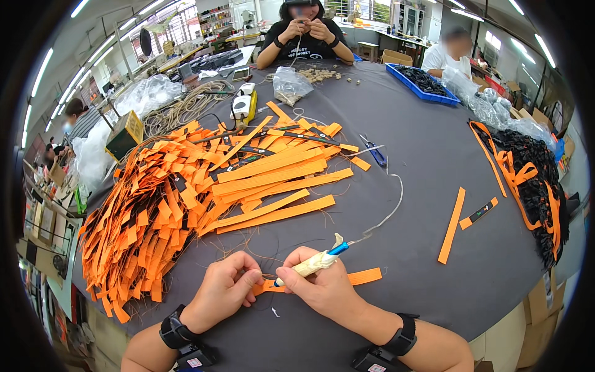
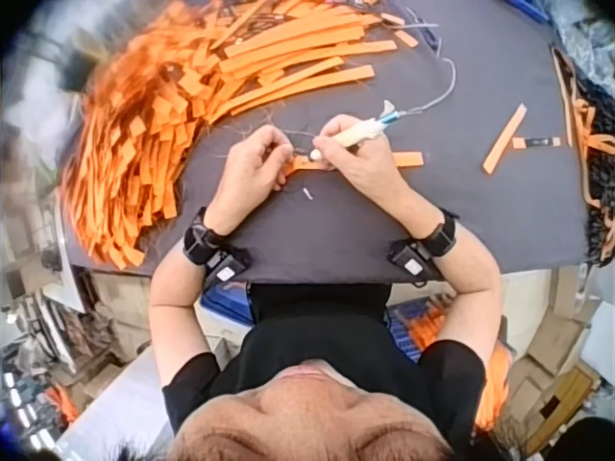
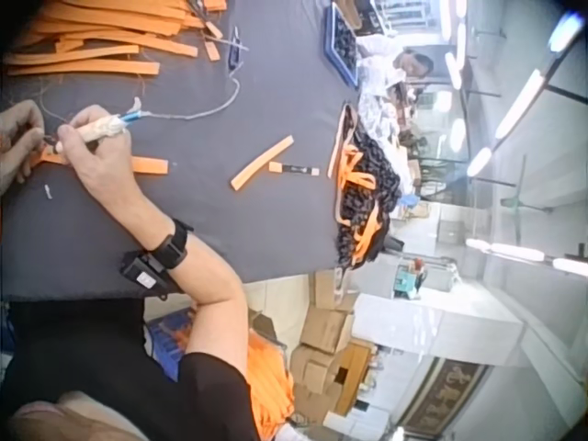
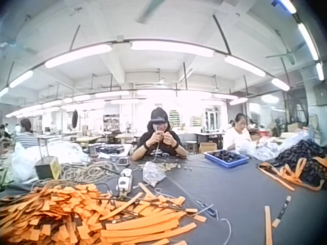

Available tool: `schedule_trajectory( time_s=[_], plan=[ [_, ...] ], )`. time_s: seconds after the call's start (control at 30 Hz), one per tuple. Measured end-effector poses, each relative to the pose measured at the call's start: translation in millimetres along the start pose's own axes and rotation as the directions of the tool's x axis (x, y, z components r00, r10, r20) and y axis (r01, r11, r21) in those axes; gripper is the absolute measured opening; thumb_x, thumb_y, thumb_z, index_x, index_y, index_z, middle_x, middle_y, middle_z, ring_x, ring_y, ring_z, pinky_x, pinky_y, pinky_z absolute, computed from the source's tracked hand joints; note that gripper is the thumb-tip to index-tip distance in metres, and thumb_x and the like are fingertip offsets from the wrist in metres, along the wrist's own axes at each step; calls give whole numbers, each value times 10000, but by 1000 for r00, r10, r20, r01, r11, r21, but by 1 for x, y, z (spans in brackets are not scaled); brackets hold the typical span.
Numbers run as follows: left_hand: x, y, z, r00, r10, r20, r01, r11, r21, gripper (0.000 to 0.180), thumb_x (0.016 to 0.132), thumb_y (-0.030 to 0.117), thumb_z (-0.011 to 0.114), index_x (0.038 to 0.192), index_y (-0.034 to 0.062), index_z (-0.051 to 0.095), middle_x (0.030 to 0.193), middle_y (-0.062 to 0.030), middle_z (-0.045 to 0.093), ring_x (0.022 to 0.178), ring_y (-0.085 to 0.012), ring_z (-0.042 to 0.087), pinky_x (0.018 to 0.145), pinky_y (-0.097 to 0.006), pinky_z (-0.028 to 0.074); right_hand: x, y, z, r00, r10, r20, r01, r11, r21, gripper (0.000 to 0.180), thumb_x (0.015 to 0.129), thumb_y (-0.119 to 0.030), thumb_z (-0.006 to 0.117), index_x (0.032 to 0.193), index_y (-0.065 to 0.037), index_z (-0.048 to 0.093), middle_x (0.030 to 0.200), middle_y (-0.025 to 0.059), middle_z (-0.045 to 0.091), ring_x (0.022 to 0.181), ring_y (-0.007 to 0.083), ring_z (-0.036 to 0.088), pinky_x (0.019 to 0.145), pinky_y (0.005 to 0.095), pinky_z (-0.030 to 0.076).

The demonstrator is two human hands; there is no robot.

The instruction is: The person uses a handheld tool to apply adhesive or seal the ends of orange fabric strips. They handle the strips one by one, applying the tool to the ends and placing the finished items into a blue bin. The task is performed at a workbench in a factory setting.

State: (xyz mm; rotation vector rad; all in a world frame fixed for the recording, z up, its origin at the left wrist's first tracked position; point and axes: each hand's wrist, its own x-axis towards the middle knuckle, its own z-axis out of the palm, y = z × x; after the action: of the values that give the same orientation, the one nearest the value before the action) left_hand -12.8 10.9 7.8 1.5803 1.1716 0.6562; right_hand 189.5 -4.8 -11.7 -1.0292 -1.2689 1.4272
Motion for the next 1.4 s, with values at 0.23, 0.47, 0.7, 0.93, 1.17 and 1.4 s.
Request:
schedule_trajectory(
  time_s=[0.23, 0.47, 0.7, 0.93, 1.17, 1.4],
  plan=[
    [-1, -1, -1, 1000, 15, 1, -15, 1000, 24, 104, 964, 95, 549, 910, 7, 556, 782, -39, 642, 578, -65, 597, 503, -202, 493, 0, 1, 2, 1000, -25, 4, 25, 999, -37, 127, 911, -134, 652, 847, -39, 597, 699, -23, 587, 636, 21, 516, 547, 186, 403],
    [0, -3, -1, 1000, 21, 4, -21, 1000, 18, 105, 964, 100, 552, 910, 10, 555, 772, -32, 636, 577, -62, 597, 501, -204, 496, 0, 1, 1, 1000, -24, 3, 24, 998, -59, 132, 912, -138, 659, 851, -40, 596, 701, -20, 592, 629, 26, 529, 545, 188, 415],
    [0, -3, -1, 1000, 22, -1, -22, 1000, 21, 96, 958, 98, 561, 917, 11, 558, 750, -28, 627, 571, -63, 596, 496, -207, 497, 0, 0, -3, 999, 10, 49, -7, 998, -63, 107, 930, -105, 619, 926, -9, 574, 818, 52, 653, 723, 82, 649, 650, 204, 541],
    [0, -1, -2, 1000, 22, 2, -22, 1000, 9, 102, 957, 113, 568, 921, 17, 562, 721, -23, 617, 574, -60, 594, 497, -209, 498, -1, 1, 1, 1000, 0, 13, 1, 999, -34, 124, 921, -130, 647, 877, -26, 594, 748, -9, 595, 675, 44, 607, 582, 179, 480],
    [-1, -2, -2, 1000, 17, 2, -17, 1000, 16, 104, 959, 118, 566, 923, 21, 564, 724, -29, 625, 568, -62, 595, 500, -210, 501, -1, -1, -2, 998, 18, 53, -14, 997, -75, 121, 933, -123, 620, 938, -11, 574, 836, 48, 651, 740, 86, 656, 665, 207, 544],
    [0, -3, -1, 1000, 18, -1, -18, 1000, 1, 103, 960, 116, 563, 925, 19, 563, 731, -33, 629, 571, -64, 598, 501, -210, 502, -1, -1, -2, 999, 16, 49, -12, 996, -85, 128, 937, -131, 617, 941, -10, 575, 836, 50, 654, 737, 86, 655, 667, 208, 544]
  ],
)
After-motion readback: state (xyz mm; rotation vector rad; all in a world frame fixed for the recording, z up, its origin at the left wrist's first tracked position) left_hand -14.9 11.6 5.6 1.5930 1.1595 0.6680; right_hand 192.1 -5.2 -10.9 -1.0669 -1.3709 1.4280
